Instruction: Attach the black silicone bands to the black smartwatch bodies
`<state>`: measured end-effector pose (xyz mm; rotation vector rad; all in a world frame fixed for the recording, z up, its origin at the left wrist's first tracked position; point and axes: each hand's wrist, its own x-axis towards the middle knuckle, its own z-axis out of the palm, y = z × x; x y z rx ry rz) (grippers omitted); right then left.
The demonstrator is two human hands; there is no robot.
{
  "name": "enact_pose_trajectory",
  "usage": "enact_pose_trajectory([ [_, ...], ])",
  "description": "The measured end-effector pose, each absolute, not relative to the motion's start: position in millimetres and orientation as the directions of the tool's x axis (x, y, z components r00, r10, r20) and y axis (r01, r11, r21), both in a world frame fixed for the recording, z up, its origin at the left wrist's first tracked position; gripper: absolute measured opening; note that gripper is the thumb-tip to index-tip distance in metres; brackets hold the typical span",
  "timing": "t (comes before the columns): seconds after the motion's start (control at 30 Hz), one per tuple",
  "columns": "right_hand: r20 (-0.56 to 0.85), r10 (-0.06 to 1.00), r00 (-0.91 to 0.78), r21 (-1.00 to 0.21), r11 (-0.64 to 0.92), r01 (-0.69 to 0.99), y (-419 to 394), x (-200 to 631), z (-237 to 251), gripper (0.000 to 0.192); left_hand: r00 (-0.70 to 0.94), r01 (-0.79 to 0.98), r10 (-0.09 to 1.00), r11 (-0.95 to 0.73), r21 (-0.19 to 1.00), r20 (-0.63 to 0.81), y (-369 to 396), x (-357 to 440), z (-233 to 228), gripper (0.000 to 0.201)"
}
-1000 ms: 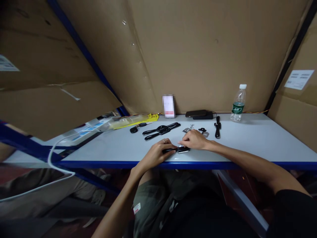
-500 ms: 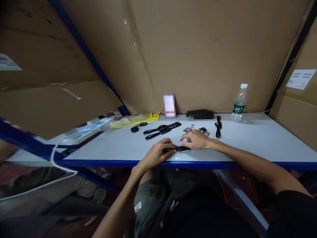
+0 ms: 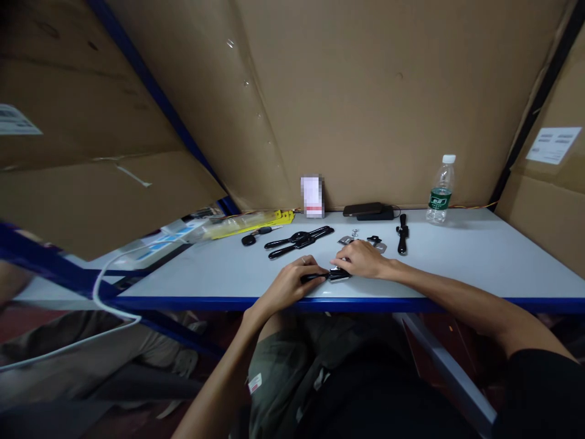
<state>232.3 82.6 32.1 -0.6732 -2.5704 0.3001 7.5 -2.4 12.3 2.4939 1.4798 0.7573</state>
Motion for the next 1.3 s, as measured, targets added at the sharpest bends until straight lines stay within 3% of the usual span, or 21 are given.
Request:
enact_pose_trajectory([
  [0.23,0.338,0.482,-0.808,-0.342,0.863,0.372,82.5,234.5,31.5,0.039,0.384,0.783,0.854,-0.503,0.366,0.351,-2.6,7.8,12.8,0.021],
  [0.37,0.399,0.472,-0.786,-0.27,0.88,0.391,81.4,235.3,32.8,0.042,0.373,0.79,0.862,-0.489,0.37,0.343,-2.5,7.6,12.0,0.021],
  [0.53,0.342,0.454,-0.823,-0.341,0.876,0.341,79.5,234.4,34.3,0.043,0.39,0.776,0.845,-0.515,0.363,0.364,-0.9,6.2,9.3,0.022],
  [0.67,0.385,0.473,-0.792,-0.268,0.879,0.395,79.9,234.0,34.0,0.044,0.382,0.777,0.85,-0.507,0.372,0.363,-1.0,6.3,9.8,0.022],
  [0.8,0.34,0.456,-0.822,-0.326,0.877,0.352,79.8,234.4,34.2,0.046,0.39,0.777,0.848,-0.513,0.366,0.36,-2.1,7.3,11.9,0.022],
  [0.97,0.387,0.468,-0.794,-0.251,0.883,0.398,77.7,235.1,35.8,0.045,0.38,0.786,0.861,-0.493,0.373,0.338,-2.0,6.9,11.4,0.023],
  [1.13,0.35,0.483,-0.802,-0.332,0.865,0.377,79.0,233.5,35.1,0.046,0.385,0.786,0.859,-0.497,0.368,0.337,-2.3,7.3,11.5,0.021],
  [1.3,0.408,0.527,-0.746,-0.285,0.85,0.444,86.9,237.3,38.3,0.04,0.369,0.809,0.874,-0.47,0.352,0.317,-5.0,10.2,15.3,0.031],
])
